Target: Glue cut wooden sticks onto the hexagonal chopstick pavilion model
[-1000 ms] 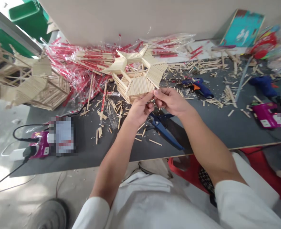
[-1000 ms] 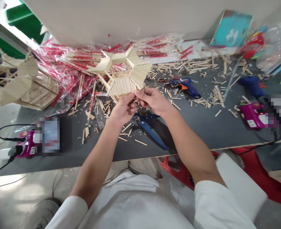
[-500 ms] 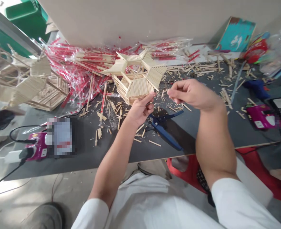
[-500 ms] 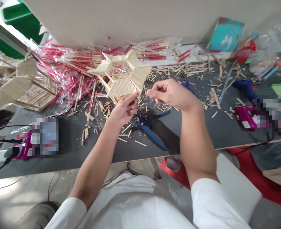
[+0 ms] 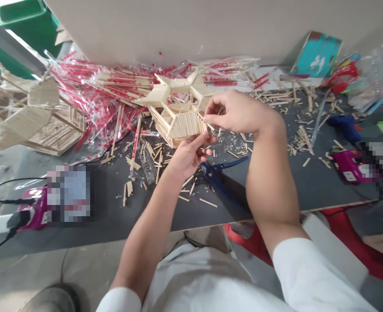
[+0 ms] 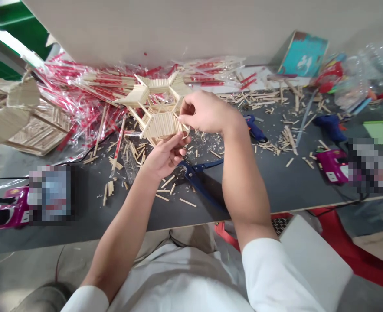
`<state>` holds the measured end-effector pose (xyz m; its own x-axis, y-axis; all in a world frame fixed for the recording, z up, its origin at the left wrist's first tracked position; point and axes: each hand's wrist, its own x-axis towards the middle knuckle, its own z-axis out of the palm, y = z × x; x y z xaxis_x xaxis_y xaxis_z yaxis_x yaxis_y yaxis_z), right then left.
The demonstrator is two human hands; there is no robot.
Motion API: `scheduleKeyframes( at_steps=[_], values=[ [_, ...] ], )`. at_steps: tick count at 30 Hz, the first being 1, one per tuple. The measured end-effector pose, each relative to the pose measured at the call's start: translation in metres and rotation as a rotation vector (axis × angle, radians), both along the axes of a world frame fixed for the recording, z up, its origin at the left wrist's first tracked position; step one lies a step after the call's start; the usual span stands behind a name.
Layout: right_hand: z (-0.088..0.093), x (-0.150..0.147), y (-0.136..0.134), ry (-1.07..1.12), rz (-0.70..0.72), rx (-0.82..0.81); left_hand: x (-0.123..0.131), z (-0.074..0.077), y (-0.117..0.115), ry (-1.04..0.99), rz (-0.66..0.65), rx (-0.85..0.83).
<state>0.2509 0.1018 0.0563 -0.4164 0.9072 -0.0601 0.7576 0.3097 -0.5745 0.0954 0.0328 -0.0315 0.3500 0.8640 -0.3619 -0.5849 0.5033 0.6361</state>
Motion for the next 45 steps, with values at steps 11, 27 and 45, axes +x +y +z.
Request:
scheduleKeyframes(
  at_steps=[11,27,45],
  values=[
    [-0.003,0.001,0.000,0.003,0.012,-0.004,0.004,0.000,0.000,-0.066,0.036,0.050],
    [-0.014,0.003,0.006,0.109,0.016,-0.024,0.001,0.001,0.003,-0.226,-0.009,-0.098],
    [-0.020,0.005,0.010,0.113,0.023,0.021,-0.002,0.003,0.004,-0.346,-0.037,-0.143]
  ],
)
